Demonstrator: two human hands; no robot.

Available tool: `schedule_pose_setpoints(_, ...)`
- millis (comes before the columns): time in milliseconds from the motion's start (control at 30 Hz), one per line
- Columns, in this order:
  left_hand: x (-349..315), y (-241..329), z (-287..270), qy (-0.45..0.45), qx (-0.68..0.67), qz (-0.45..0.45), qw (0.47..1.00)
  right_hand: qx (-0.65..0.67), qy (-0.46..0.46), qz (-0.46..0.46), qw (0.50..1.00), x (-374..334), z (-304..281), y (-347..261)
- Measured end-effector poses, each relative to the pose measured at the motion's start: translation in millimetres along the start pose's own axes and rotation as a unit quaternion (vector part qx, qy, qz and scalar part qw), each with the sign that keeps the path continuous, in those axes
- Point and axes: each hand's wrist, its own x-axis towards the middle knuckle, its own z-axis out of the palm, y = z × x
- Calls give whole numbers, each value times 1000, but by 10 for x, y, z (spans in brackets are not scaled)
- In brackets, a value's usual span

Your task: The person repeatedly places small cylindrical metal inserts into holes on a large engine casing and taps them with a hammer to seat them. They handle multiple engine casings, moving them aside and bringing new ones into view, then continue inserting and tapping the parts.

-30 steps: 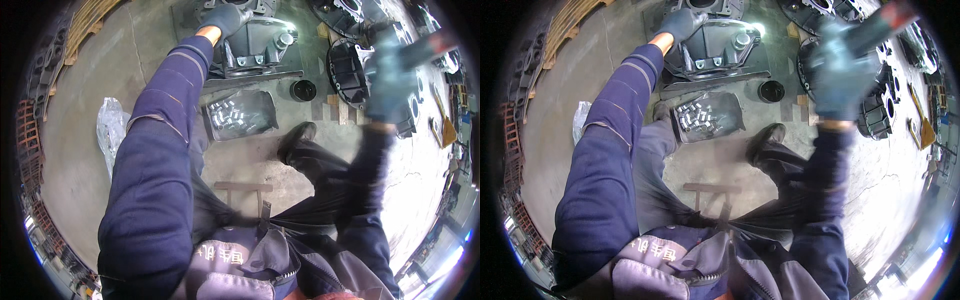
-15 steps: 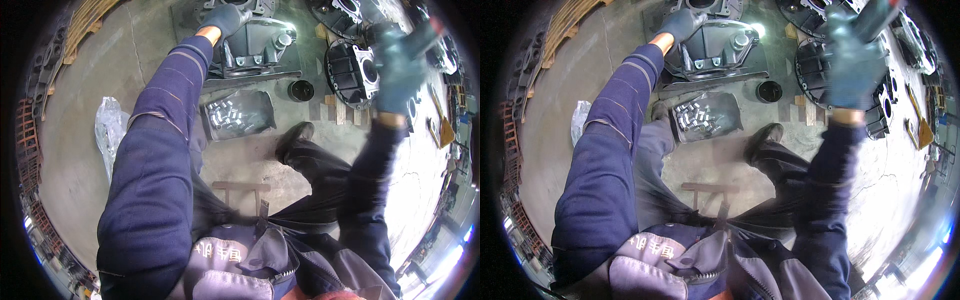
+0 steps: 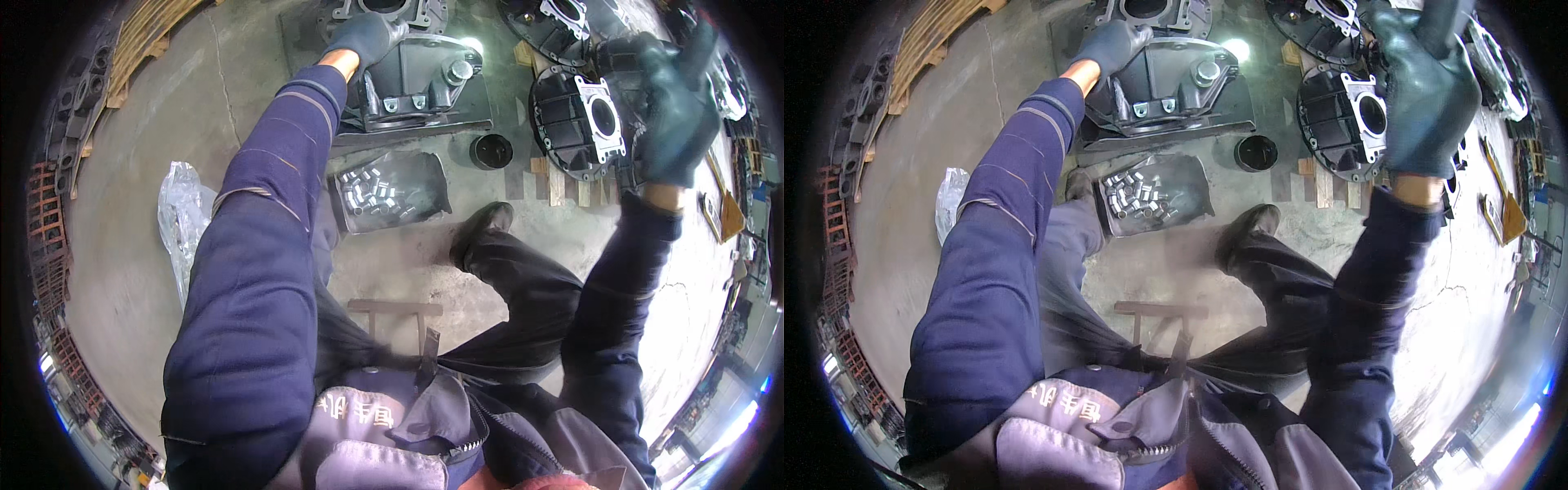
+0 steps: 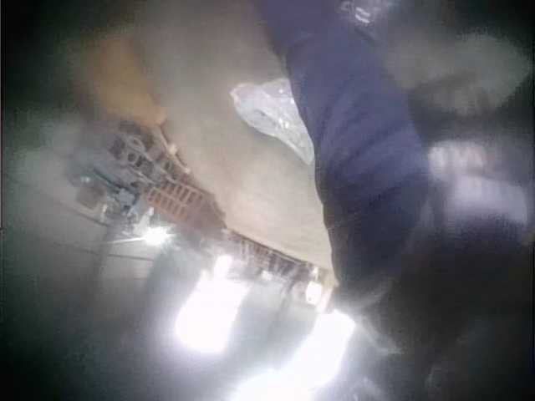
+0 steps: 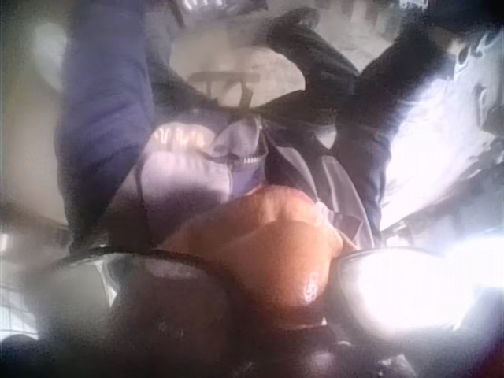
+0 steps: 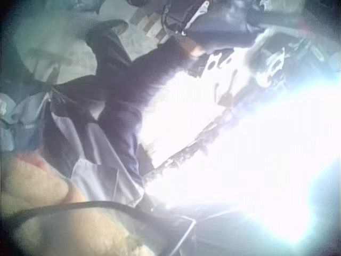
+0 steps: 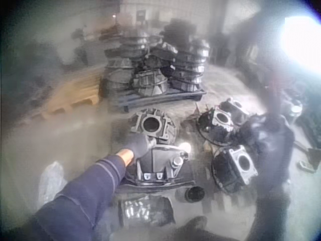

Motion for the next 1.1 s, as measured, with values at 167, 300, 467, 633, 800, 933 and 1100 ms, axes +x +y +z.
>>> schedule_pose_setpoints(167, -48, 45, 38, 39, 9, -21, 999, -328, -237, 180, 896, -1031, 415, 903)
schedule_pose_setpoints(300, -30, 56, 37, -14, 46, 32, 998, -391, -315, 146, 852, -891, 165, 1282)
schedule_pose_setpoints(467, 82, -63, 111, -13, 23, 39, 999, -300, -140, -36, 943, 89, -152, 373)
schedule_pose_setpoints(633, 117, -105, 140, 8, 17, 30, 999, -222, 32, -46, 973, -427, 294, 400)
schedule_pose_setpoints(800, 101, -15, -108, -33, -18, 17, 999, -412, -294, 226, 833, -1194, 329, 1376)
schedule_pose_setpoints(933, 16, 42, 38, -27, -13, 30, 999, -403, -260, 15, 877, -458, -67, 1115)
schedule_pose_setpoints(1100, 133, -68, 239, 27, -5, -1, 1000, -193, -40, -64, 978, 143, -96, 194)
